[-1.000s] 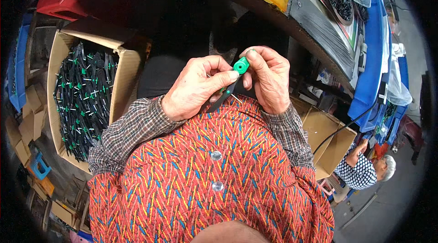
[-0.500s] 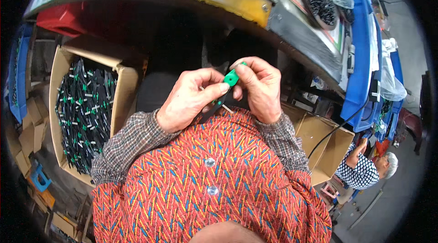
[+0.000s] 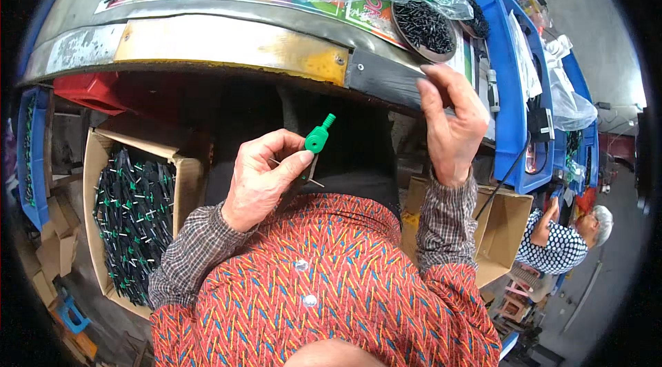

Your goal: The person assembles plastic tools by attaching black handles, green components, and small pins together by hand, then places the completed items into a cardboard box.

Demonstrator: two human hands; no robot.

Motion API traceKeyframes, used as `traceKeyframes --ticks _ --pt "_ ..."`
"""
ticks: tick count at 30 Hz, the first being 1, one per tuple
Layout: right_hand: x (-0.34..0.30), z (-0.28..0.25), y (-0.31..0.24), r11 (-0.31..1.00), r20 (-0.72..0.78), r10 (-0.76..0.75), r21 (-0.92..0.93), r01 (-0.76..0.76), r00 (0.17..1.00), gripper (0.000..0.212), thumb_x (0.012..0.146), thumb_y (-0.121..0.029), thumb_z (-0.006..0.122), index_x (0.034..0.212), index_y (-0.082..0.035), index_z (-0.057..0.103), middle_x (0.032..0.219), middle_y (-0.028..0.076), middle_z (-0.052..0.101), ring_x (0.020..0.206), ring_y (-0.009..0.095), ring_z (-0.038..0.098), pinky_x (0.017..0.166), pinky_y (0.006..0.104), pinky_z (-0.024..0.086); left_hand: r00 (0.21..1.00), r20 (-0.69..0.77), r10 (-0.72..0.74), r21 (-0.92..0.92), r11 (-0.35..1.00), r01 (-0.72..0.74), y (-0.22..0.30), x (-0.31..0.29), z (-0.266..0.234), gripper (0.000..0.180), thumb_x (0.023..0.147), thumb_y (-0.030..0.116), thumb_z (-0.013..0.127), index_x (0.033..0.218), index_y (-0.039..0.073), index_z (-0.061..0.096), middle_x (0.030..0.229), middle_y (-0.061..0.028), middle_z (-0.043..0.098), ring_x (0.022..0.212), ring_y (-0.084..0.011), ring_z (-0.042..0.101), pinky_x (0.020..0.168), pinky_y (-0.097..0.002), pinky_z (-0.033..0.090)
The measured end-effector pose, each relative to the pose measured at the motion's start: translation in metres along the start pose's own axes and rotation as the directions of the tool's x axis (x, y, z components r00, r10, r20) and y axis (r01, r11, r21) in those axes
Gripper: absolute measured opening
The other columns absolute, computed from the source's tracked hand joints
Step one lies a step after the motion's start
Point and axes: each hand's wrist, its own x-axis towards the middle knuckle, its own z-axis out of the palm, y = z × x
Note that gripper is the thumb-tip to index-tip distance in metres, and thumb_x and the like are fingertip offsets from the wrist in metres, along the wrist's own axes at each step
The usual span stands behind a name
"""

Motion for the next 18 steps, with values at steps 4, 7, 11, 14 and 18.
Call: traceKeyframes --ticks 4,7,11,14,18 --pt "0.018 0.0 0.019 0.994 0.015 -0.025 -0.11 0.027 1.0 0.021 0.077 -0.006 0.07 0.097 -0.003 0.066 0.082 0.01 0.062 0.072 0.023 0.059 0.065 0.0324 0.047 1.0 0.008 -0.015 0.003 1.0 0.015 0.0 0.001 0.0 0.01 0.088 0.011 0.064 0.092 0.002 0.063 0.071 0.0043 0.057 0.056 0.0008 0.044 0.046 -0.0161 0.034" --pt "0.025 0.006 0.03 0.949 0.032 -0.152 -0.273 0.155 0.988 0.023 0.074 -0.007 0.072 0.096 -0.004 0.066 0.085 0.009 0.061 0.08 0.027 0.058 0.069 0.0363 0.046 0.998 -0.004 -0.055 -0.007 0.998 0.055 0.002 0.002 0.0 0.01 0.089 0.009 0.063 0.091 -0.001 0.063 0.068 0.0059 0.055 0.059 0.0012 0.042 0.05 -0.0177 0.033" --pt "0.032 0.01 0.033 0.93 0.061 -0.19 -0.308 0.199 0.98 0.025 0.072 -0.008 0.073 0.096 -0.005 0.066 0.087 0.009 0.061 0.083 0.029 0.055 0.073 0.0392 0.045 0.998 0.003 -0.056 -0.025 0.998 0.056 0.0 0.003 0.0 0.009 0.09 0.009 0.062 0.091 0.0 0.062 0.068 0.0058 0.055 0.056 0.0012 0.042 0.048 -0.0179 0.031" --pt "0.033 0.012 0.034 0.92 0.062 -0.19 -0.338 0.2 0.98 0.024 0.072 -0.008 0.073 0.095 -0.005 0.066 0.087 0.009 0.06 0.083 0.029 0.055 0.073 0.0395 0.045 0.997 0.005 -0.081 -0.035 0.996 0.081 -0.001 0.005 0.001 0.009 0.09 0.009 0.062 0.091 0.0 0.062 0.067 0.0056 0.055 0.056 0.001 0.042 0.047 -0.018 0.031" --pt "0.031 0.014 0.037 0.916 0.056 -0.18 -0.353 0.189 0.982 0.022 0.072 -0.008 0.072 0.093 -0.005 0.067 0.087 0.009 0.061 0.083 0.029 0.055 0.073 0.0394 0.045 0.996 0.003 -0.088 -0.044 0.995 0.088 -0.002 0.006 0.003 0.009 0.09 0.009 0.062 0.09 0.0 0.062 0.067 0.0055 0.054 0.056 0.0009 0.042 0.047 -0.018 0.032"
